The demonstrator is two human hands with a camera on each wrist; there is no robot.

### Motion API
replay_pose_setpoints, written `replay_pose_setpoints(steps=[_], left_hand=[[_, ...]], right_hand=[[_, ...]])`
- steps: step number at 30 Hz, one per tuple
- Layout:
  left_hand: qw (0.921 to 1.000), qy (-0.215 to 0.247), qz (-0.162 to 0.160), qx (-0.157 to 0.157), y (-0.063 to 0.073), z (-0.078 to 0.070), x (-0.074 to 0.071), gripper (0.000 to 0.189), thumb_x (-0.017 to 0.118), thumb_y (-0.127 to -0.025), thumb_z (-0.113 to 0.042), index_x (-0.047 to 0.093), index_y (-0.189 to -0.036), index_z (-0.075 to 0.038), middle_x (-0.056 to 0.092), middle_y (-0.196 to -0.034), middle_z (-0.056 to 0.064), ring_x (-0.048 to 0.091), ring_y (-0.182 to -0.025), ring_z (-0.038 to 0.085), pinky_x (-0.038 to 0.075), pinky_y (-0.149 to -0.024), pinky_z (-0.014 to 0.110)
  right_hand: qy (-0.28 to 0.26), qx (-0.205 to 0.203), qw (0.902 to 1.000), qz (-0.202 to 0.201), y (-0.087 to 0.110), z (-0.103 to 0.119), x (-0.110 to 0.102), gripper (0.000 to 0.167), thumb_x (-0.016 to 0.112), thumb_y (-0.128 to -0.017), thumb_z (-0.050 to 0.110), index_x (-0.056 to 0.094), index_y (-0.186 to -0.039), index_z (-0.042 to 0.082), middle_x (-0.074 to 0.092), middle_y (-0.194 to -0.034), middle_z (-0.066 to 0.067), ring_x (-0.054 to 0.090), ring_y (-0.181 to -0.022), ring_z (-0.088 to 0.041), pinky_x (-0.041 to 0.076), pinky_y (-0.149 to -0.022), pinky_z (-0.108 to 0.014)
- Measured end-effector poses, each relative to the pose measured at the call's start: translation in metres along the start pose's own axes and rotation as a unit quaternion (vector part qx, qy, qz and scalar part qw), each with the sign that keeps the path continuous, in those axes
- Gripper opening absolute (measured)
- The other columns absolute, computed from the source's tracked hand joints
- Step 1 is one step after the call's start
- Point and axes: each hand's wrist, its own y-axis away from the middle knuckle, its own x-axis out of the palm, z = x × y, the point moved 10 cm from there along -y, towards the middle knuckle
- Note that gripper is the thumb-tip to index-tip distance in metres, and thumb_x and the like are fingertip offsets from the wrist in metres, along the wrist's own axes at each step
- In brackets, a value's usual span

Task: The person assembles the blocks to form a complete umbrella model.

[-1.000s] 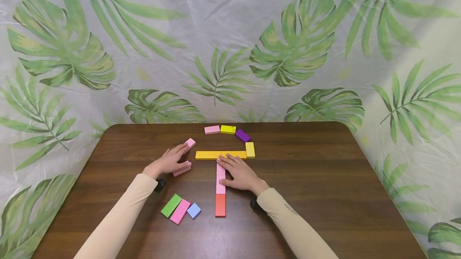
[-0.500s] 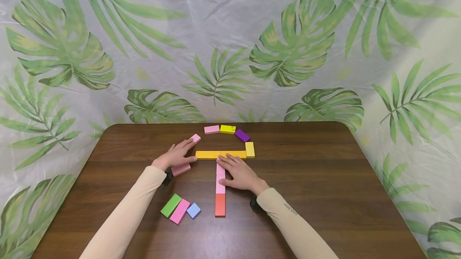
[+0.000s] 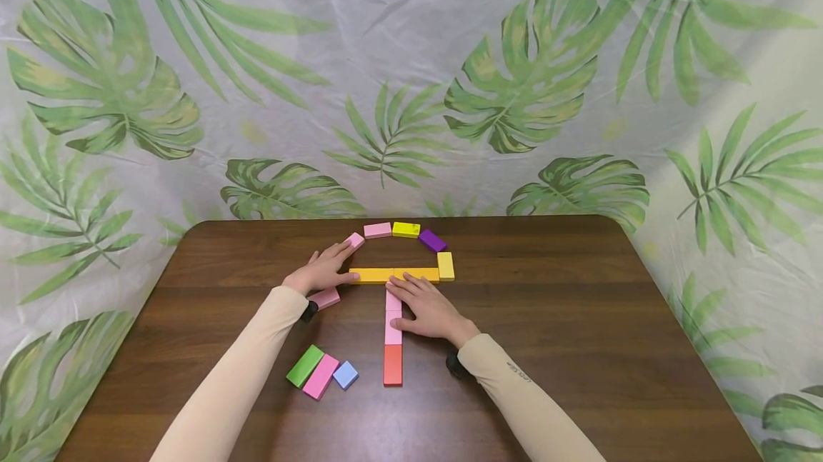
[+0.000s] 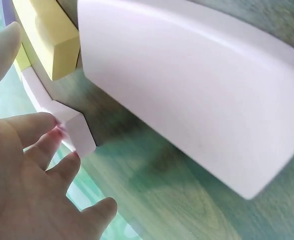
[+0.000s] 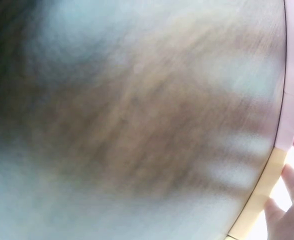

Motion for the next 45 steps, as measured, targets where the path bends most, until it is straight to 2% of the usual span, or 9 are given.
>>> replay_pose_setpoints(steps=[16,35,41,45], left_hand=[[0.9997,-0.018,-0.005,-0.017,-0.005,-0.001,-0.001,0.074,0.052,-0.097,-0.041,0.020,-0.152,-0.002,0.012,-0.158,0.016,0.011,-0.143,0.036,0.007,-0.109,0.060],[0.9994,-0.032,-0.012,-0.009,-0.006,-0.002,-0.002,0.072,0.052,-0.098,-0.040,0.021,-0.152,-0.003,0.013,-0.158,0.015,0.014,-0.142,0.036,0.013,-0.108,0.062],[0.9995,-0.020,-0.022,0.008,0.000,-0.001,-0.003,0.072,0.053,-0.097,-0.039,0.022,-0.152,-0.003,0.013,-0.158,0.015,0.012,-0.142,0.036,0.010,-0.108,0.063],[0.9991,-0.006,-0.032,0.027,0.010,0.001,-0.004,0.073,0.054,-0.097,-0.038,0.022,-0.151,-0.002,0.012,-0.158,0.014,0.011,-0.143,0.036,0.007,-0.107,0.064]], right_hand=[[-0.001,-0.005,1.0000,-0.005,0.000,0.001,0.000,0.073,0.056,-0.092,0.047,0.031,-0.151,0.012,0.030,-0.154,-0.007,0.016,-0.143,-0.029,0.011,-0.114,-0.046],[-0.001,-0.015,0.9998,-0.009,-0.001,0.003,-0.002,0.072,0.057,-0.092,0.046,0.032,-0.150,0.010,0.031,-0.153,-0.009,0.018,-0.143,-0.031,0.013,-0.113,-0.047],[0.000,-0.012,0.9999,-0.008,0.000,0.003,-0.002,0.073,0.057,-0.092,0.045,0.032,-0.150,0.010,0.031,-0.153,-0.009,0.018,-0.143,-0.030,0.012,-0.113,-0.047],[0.003,-0.010,0.9999,-0.005,0.000,0.003,-0.002,0.073,0.057,-0.092,0.046,0.032,-0.150,0.010,0.030,-0.153,-0.008,0.018,-0.143,-0.030,0.013,-0.113,-0.047]])
